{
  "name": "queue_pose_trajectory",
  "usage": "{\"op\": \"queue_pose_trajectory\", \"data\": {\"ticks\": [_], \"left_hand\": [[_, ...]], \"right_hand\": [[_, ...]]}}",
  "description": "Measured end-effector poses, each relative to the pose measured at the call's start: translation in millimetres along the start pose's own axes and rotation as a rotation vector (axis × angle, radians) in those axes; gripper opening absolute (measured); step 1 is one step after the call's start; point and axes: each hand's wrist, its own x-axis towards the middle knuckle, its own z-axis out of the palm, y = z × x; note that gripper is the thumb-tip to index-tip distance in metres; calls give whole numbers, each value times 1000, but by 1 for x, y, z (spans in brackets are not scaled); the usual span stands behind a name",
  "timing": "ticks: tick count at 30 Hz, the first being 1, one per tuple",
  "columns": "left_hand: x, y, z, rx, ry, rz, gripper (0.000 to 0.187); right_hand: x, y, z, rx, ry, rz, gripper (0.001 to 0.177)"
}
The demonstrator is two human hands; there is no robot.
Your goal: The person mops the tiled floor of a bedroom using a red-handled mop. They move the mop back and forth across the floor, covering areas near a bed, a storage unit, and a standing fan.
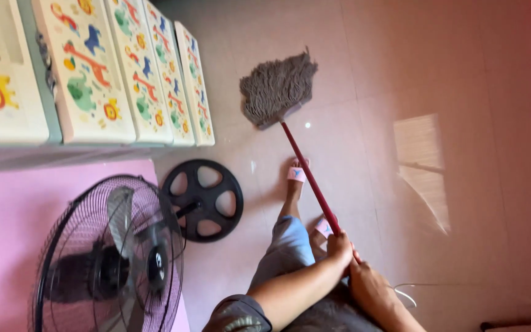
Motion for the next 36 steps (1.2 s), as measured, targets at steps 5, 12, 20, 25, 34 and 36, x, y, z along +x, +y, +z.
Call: {"op": "queue_pose_trajectory", "data": {"ticks": [5, 12, 20, 25, 34, 36], "left_hand": [[-32, 4, -13, 77, 81, -154, 32], [-35, 87, -27, 251, 2, -127, 45], [17, 232, -48, 754, -75, 168, 63], [34, 334, -60, 877, -78, 211, 71], [67, 272, -57, 736, -70, 229, 63], [38, 242, -51, 947, -100, 243, 63]], "right_hand": [[-5, 15, 39, -50, 38, -24, 61], [37, -29, 16, -133, 66, -23, 57], [178, -112, -8, -112, 554, -273, 18], [271, -177, -30, -360, 731, -225, 13], [226, -155, -38, -206, 396, -166, 22], [200, -128, -16, -104, 346, -131, 24]]}}
